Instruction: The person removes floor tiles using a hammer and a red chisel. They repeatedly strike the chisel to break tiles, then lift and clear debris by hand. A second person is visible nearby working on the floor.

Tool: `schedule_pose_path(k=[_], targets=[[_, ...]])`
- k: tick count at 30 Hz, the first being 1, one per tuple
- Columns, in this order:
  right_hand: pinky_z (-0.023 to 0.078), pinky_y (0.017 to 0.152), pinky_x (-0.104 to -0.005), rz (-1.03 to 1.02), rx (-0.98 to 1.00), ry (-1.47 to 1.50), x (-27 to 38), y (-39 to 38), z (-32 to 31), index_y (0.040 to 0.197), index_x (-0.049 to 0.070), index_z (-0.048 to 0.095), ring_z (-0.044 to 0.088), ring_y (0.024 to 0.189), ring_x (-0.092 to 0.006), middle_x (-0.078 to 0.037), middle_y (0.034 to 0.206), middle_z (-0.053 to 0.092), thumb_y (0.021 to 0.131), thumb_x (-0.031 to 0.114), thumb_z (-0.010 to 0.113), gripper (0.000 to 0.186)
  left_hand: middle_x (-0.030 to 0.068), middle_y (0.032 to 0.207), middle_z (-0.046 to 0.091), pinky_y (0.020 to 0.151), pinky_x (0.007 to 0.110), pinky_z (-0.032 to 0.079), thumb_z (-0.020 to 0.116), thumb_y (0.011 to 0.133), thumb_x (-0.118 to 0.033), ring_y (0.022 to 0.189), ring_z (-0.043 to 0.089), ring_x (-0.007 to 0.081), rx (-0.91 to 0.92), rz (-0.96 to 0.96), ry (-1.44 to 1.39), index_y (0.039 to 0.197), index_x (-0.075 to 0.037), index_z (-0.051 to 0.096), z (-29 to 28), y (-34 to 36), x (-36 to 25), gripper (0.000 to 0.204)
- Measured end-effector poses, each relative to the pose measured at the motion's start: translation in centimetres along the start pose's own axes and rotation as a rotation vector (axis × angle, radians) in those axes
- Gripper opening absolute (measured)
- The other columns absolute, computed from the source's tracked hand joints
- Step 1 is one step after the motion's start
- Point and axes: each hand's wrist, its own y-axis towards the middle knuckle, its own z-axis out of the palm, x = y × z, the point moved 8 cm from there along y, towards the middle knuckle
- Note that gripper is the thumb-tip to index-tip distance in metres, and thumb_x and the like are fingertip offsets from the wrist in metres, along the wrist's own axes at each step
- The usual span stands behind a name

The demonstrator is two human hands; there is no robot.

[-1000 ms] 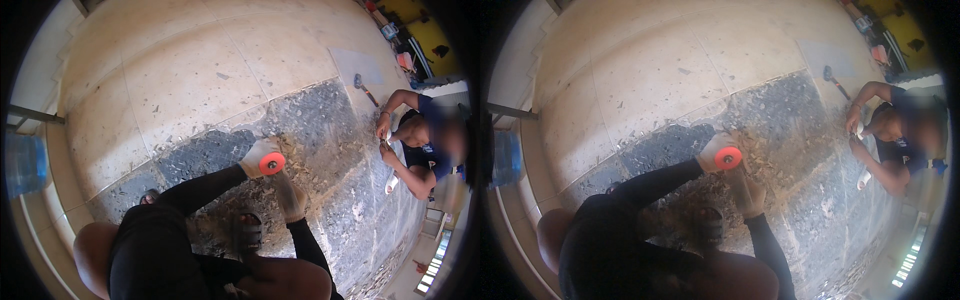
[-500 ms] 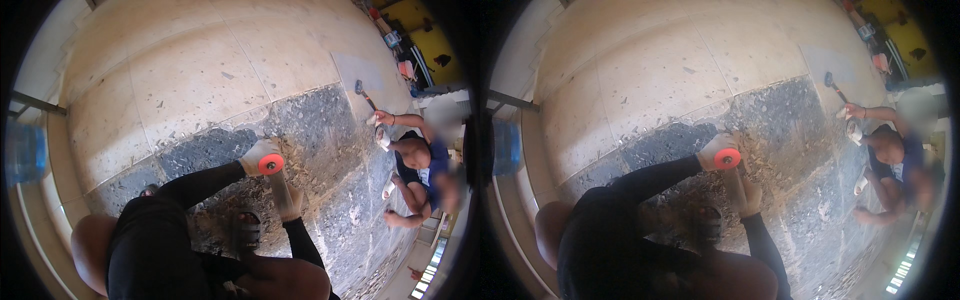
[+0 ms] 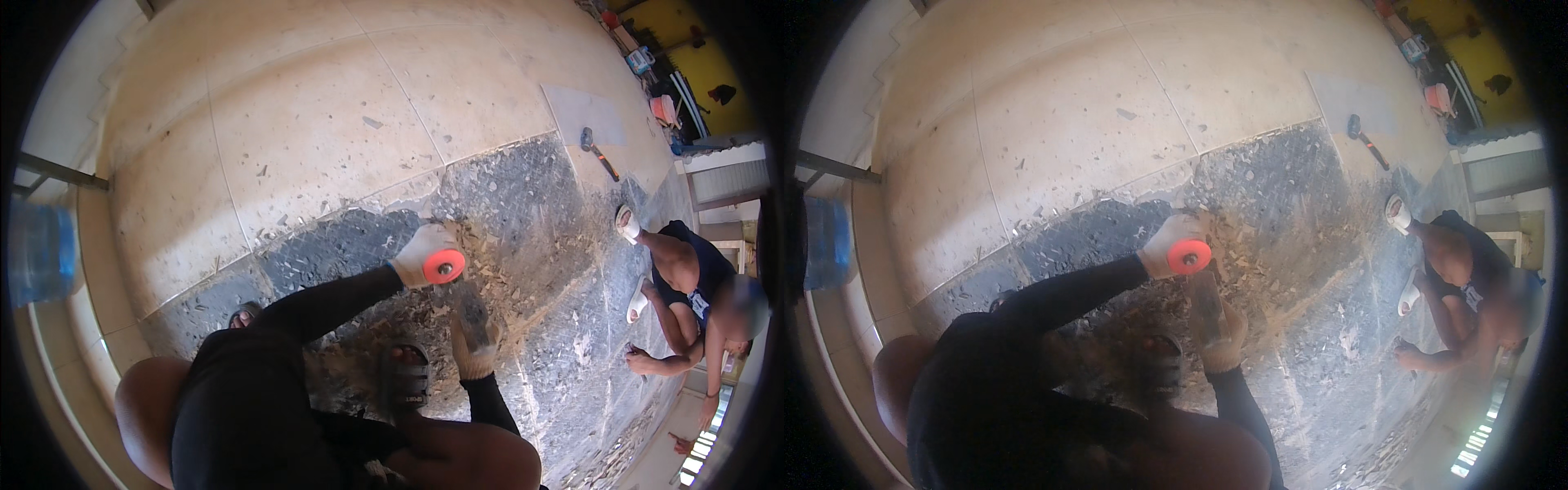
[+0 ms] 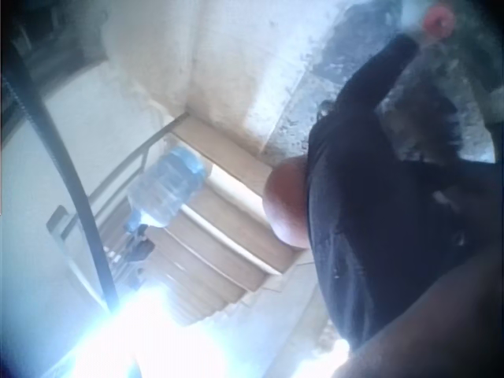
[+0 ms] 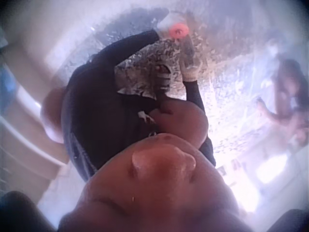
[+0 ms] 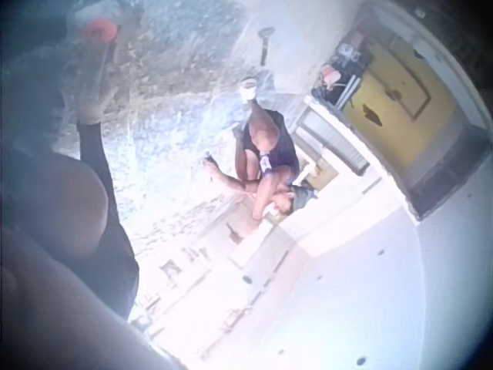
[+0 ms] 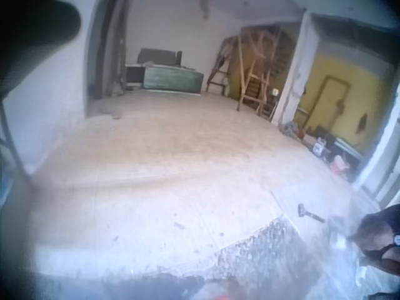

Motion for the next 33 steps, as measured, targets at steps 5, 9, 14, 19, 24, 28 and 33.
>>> schedule_pose_path(k=[5,9,14,19,24,28,33], targets=[[0.061,0.074,-0.0435,0.036,0.103,-0.107,0.0,-1.7,-0.5,0.114,0.001,0.08,0.08,0.089,-0.0292,-0.016,0.104,0.08,0.102,0.014,0.079,0.018,0.0056,0.105,0.069,0.104,0.046,0.049,0.081,0.079,-0.03,0.112,0.067,0.0303,0.062,-0.09,0.066,0.103,-0.02,0.074,1.3,-1.1,-0.3,0.027],[0.059,0.071,-0.0445,0.108,0.216,-0.236,-1.7,-1.8,0.8,0.111,0.003,0.081,0.077,0.082,-0.0317,-0.015,0.096,0.078,0.101,0.017,0.08,0.017,0.006,0.102,0.069,0.099,0.047,0.05,0.081,0.079,-0.029,0.108,0.067,0.0326,-0.069,-0.062,0.015,0.098,-0.019,0.073,0.2,-0.3,-0.5,0.023],[0.056,0.062,-0.0444,0.286,0.206,-0.086,-3.8,0.0,1.6,0.101,0.006,0.083,0.072,0.065,-0.0342,-0.013,0.077,0.073,0.097,0.021,0.083,0.016,0.0086,0.096,0.068,0.092,0.049,0.051,0.081,0.078,-0.03,0.101,0.066,0.0372,-0.086,-0.066,-0.032,0.093,-0.017,0.071,-0.2,0.4,-0.4,0.023],[0.064,0.082,-0.0401,-0.039,0.078,-0.053,-0.8,1.6,0.1,0.123,0.0,0.079,0.079,0.1,-0.0201,-0.015,0.12,0.081,0.106,0.012,0.078,0.021,0.0079,0.095,0.067,0.093,0.048,0.052,0.082,0.078,-0.034,0.1,0.066,0.0366,-0.081,-0.052,0.002,0.094,-0.016,0.072,-0.1,0.3,0.0,0.026],[0.063,0.092,-0.0399,0.463,0.24,0.247,-3.8,1.1,1.7,0.127,0.004,0.08,0.08,0.106,-0.0211,-0.013,0.121,0.081,0.106,0.018,0.079,0.025,0.0077,0.1,0.069,0.091,0.046,0.053,0.08,0.081,-0.025,0.103,0.068,0.0337,-0.146,-0.059,0.018,0.095,-0.014,0.071,-0.7,0.5,0.2,0.02],[0.061,0.088,-0.038,0.27,0.146,0.079,-2.3,1.9,1.0,0.119,0.005,0.079,0.076,0.096,-0.021,-0.007,0.103,0.078,0.106,0.026,0.08,0.025,0.008,0.102,0.069,0.091,0.046,0.053,0.081,0.081,-0.025,0.103,0.067,0.0346,-0.124,-0.033,0.002,0.097,-0.014,0.073,-0.9,0.6,0.0,0.021],[0.061,0.087,-0.0378,0.452,0.206,0.358,-3.5,1.6,2.4,0.117,0.001,0.08,0.078,0.098,-0.0195,-0.009,0.111,0.083,0.103,0.02,0.08,0.024,0.0094,0.103,0.069,0.093,0.047,0.052,0.082,0.079,-0.028,0.105,0.067,0.035,-0.137,-0.053,-0.019,0.098,-0.014,0.074,-1.1,0.5,0.9,0.024]])
